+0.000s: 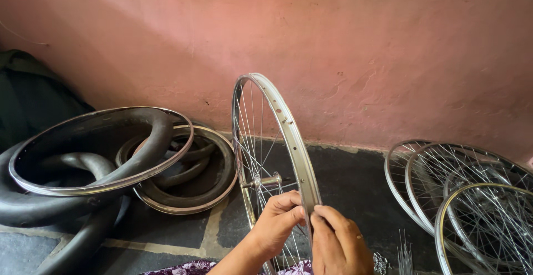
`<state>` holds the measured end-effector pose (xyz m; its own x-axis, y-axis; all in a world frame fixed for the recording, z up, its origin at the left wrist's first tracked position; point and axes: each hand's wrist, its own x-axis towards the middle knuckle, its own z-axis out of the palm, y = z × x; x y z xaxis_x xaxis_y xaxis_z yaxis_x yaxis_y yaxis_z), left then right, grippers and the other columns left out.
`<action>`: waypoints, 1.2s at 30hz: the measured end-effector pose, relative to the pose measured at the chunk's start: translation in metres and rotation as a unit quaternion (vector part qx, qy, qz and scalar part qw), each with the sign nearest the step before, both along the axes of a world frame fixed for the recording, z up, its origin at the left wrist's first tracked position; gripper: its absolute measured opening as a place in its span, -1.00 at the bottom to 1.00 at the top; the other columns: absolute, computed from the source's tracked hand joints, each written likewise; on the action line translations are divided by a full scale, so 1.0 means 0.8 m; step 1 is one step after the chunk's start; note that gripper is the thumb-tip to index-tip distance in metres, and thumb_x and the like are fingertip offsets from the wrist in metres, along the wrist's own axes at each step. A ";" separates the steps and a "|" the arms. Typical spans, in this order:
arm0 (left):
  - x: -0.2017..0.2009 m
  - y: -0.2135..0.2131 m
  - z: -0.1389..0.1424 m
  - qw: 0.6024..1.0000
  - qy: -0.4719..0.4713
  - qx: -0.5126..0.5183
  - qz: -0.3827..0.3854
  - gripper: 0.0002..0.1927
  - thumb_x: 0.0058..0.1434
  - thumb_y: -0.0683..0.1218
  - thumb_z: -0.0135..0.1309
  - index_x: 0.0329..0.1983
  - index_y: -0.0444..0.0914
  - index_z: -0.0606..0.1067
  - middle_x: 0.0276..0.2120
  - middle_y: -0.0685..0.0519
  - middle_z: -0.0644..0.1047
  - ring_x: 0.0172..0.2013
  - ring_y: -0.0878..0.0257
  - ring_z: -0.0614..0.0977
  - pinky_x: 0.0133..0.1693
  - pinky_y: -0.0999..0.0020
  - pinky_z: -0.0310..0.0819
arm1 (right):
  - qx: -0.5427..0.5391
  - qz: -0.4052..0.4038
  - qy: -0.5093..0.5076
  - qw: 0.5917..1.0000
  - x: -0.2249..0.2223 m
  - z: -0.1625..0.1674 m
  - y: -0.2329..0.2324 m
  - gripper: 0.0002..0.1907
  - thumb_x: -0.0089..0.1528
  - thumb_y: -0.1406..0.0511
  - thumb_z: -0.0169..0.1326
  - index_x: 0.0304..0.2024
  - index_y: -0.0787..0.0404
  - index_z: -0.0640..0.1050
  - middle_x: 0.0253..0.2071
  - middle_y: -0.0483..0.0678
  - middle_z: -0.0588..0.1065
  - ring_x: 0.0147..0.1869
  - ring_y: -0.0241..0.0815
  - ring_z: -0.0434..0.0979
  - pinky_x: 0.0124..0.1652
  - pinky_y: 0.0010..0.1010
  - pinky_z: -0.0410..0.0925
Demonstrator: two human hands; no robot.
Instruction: The person sits on the floor and laces a bicycle wheel, threading spokes through the hub and hooking them into the rim holes. They rotate the wheel as they work, take new spokes one at a time from a bundle on the floor, and press each spoke into place along the rim.
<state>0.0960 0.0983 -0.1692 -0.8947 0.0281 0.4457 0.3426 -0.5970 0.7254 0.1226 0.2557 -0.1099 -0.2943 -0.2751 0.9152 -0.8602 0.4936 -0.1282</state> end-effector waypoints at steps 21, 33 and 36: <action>0.013 -0.019 0.010 0.997 -0.022 -0.039 -0.061 -0.74 0.25 -0.04 0.29 -0.17 -0.35 0.64 -0.10 0.15 0.51 -0.15 0.38 0.55 -0.09 0.44 0.44 | 0.035 0.130 -0.095 0.986 -0.074 0.139 -0.098 -0.24 -0.13 0.32 0.40 0.14 0.22 0.49 0.36 0.13 0.25 0.35 0.17 0.27 0.26 -0.05 0.20; 0.015 -0.022 0.007 0.995 -0.043 -0.035 -0.089 -0.70 0.29 -0.02 0.26 -0.03 -0.32 0.63 -0.13 0.04 0.55 -0.14 0.33 0.55 -0.03 0.42 0.46 | 0.057 0.165 -0.102 0.979 -0.058 0.134 -0.085 -0.17 -0.01 0.30 0.33 0.29 0.40 0.35 0.44 0.25 0.14 0.50 0.26 0.07 0.35 -0.02 0.04; 0.017 -0.023 0.006 0.996 -0.021 -0.026 -0.078 -0.78 0.30 -0.06 0.26 -0.11 -0.30 0.57 -0.12 0.08 0.53 -0.08 0.31 0.55 -0.01 0.36 0.47 | 0.009 0.167 -0.098 0.981 -0.012 0.095 -0.044 -0.19 0.08 0.29 0.27 0.30 0.50 0.28 0.43 0.30 0.15 0.51 0.24 0.14 0.39 -0.02 0.05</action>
